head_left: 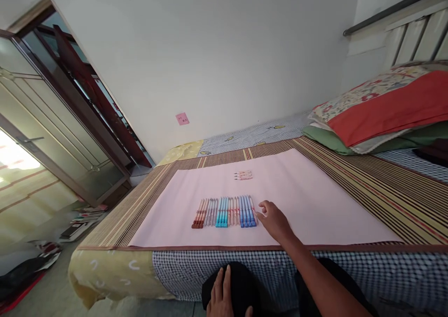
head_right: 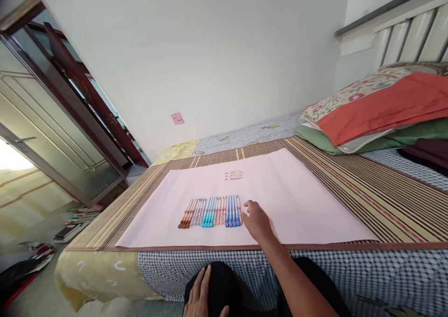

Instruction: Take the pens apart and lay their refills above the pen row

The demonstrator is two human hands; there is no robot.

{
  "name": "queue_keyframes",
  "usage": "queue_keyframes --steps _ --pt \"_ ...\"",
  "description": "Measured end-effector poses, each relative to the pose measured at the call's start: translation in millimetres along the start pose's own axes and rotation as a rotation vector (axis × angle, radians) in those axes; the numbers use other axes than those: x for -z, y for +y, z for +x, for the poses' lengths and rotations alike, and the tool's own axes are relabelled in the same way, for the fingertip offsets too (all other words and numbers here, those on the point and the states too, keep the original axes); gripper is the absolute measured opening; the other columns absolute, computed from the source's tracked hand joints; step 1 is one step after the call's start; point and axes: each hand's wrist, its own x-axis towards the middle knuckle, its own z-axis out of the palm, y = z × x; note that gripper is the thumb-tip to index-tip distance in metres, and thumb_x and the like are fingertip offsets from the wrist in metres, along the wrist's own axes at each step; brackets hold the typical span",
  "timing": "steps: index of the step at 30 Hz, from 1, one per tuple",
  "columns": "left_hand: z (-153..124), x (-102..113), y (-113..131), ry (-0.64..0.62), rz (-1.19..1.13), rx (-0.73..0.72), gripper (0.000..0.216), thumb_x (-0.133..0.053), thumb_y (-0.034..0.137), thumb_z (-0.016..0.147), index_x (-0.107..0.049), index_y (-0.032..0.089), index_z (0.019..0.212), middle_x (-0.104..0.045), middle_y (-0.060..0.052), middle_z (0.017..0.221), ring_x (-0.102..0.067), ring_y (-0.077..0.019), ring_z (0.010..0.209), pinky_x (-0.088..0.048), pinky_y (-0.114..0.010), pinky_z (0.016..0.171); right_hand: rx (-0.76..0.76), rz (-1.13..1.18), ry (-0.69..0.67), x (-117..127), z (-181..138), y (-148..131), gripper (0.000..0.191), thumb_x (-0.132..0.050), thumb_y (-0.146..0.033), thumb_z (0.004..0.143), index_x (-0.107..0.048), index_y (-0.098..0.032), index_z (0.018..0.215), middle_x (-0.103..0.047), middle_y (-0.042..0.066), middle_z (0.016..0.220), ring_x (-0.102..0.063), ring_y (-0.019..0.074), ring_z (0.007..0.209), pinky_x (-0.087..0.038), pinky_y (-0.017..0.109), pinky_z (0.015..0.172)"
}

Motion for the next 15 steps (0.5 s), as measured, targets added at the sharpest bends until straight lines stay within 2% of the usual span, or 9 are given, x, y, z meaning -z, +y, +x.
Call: queue_keyframes --steps 5,9,12,15 --pt "9 4 -1 -0.008 -0.009 -0.04 0.089 -0.066 0.034 0.068 -0.047 0.015 0.153 -0.047 -0.017 0.156 -0.044 -0.0382 0.141 -0.043 -0.045 0.109 -0.025 -0.077 -0.047 -17 3 0 0.024 -0.058 -0.021 0.087 -0.061 -0.018 0.111 -0.065 0.01 0.113 -0.065 0.021 0.1 -0.045 0.028 0.08" --pt "10 3 -8 0.013 -0.018 -0.066 0.086 -0.065 0.035 0.07 -0.049 0.013 0.151 -0.049 -0.018 0.154 -0.045 -0.0389 0.14 -0.045 -0.045 0.107 -0.028 -0.095 -0.034 -18 2 6 0.027 -0.052 -0.012 0.088 -0.061 -0.017 0.113 -0.063 0.012 0.118 -0.064 0.0211 0.107 -0.045 0.028 0.083" --pt "10 3 -9 0.022 -0.032 -0.067 0.085 -0.065 0.035 0.069 -0.051 0.014 0.15 -0.05 -0.018 0.153 -0.045 -0.038 0.14 -0.046 -0.043 0.106 -0.025 -0.132 -0.031 -14 0 4 0.023 -0.052 -0.016 0.092 -0.061 -0.016 0.112 -0.063 0.013 0.118 -0.064 0.0222 0.107 -0.044 0.029 0.084" --pt "10 3 -8 0.027 -0.047 -0.061 0.085 -0.065 0.035 0.069 -0.051 0.014 0.15 -0.05 -0.018 0.152 -0.046 -0.0373 0.139 -0.046 -0.043 0.107 -0.02 -0.214 -0.036 -11 -3 -4 0.019 -0.052 -0.024 0.095 -0.061 -0.016 0.109 -0.062 0.013 0.116 -0.064 0.0227 0.1 -0.043 0.03 0.077"
